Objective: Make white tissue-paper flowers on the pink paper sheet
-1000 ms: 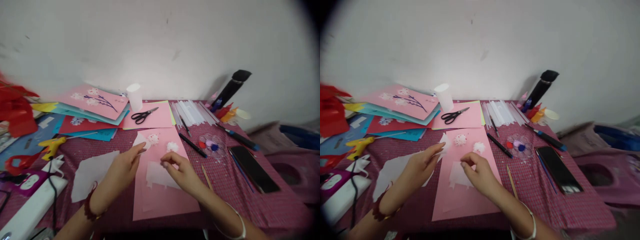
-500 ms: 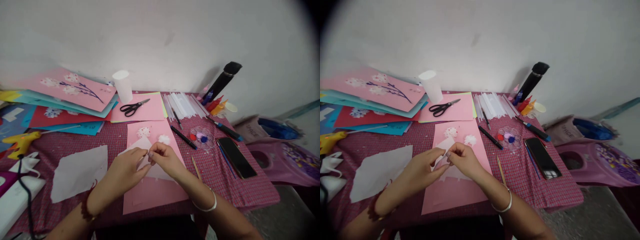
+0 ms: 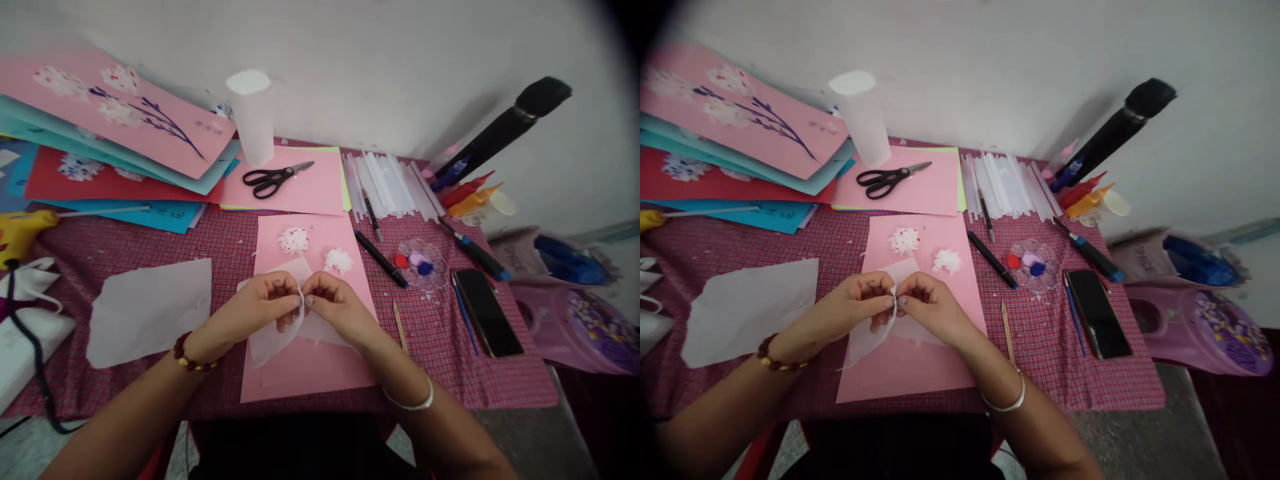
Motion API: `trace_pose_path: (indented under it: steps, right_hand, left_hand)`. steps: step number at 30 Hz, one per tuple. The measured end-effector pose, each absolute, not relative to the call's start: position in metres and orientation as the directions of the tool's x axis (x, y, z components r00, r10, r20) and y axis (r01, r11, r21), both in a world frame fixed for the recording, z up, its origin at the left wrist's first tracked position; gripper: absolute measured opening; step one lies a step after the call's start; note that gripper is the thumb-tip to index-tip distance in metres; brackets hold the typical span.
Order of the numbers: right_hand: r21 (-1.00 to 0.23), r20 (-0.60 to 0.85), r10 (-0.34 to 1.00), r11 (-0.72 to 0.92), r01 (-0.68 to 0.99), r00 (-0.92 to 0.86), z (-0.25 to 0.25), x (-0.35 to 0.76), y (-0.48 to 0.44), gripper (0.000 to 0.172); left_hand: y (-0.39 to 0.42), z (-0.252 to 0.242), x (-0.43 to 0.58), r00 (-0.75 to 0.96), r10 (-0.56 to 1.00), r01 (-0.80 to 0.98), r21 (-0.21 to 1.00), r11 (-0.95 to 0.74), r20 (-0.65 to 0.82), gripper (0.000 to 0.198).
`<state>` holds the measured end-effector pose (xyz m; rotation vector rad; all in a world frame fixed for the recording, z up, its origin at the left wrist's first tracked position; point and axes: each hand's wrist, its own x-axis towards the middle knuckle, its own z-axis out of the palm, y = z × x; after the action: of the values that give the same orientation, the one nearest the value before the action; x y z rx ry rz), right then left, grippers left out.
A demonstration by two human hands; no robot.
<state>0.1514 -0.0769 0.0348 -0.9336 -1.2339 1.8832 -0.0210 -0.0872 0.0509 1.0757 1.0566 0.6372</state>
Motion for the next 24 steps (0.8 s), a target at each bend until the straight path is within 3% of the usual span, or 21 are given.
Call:
trace_pose_path:
  steps: [8,19,24]
  right_hand:
    - [-0.958,-0.241,0.853,-0.286,-0.028,-0.463,0.0302,0.1496,-0.0780,0.015]
    - [-0.951,-0.267,0.841,-0.309,-0.013,-0.470,0.0333,0.1515,-0.0786,0.010]
    - [-0.948,-0.272,0.825,-0.318,-0.009,-0.495,0.0323,0.1537,-0.0815,0.009]
  left_hand:
    - [-0.0890,0.0463,-0.0162,0.328,0.863,0.150,0.923,0.354,-0.384,0.005]
    - [-0.0913,0.0422,-0.0183,0.378,0.832,-0.104,0.874,0.474,-0.407,0.011]
    - [-0.0935,0.0436,-0.0180,0.360,0.827,-0.085,0.867,0.491,-0.433,0.008]
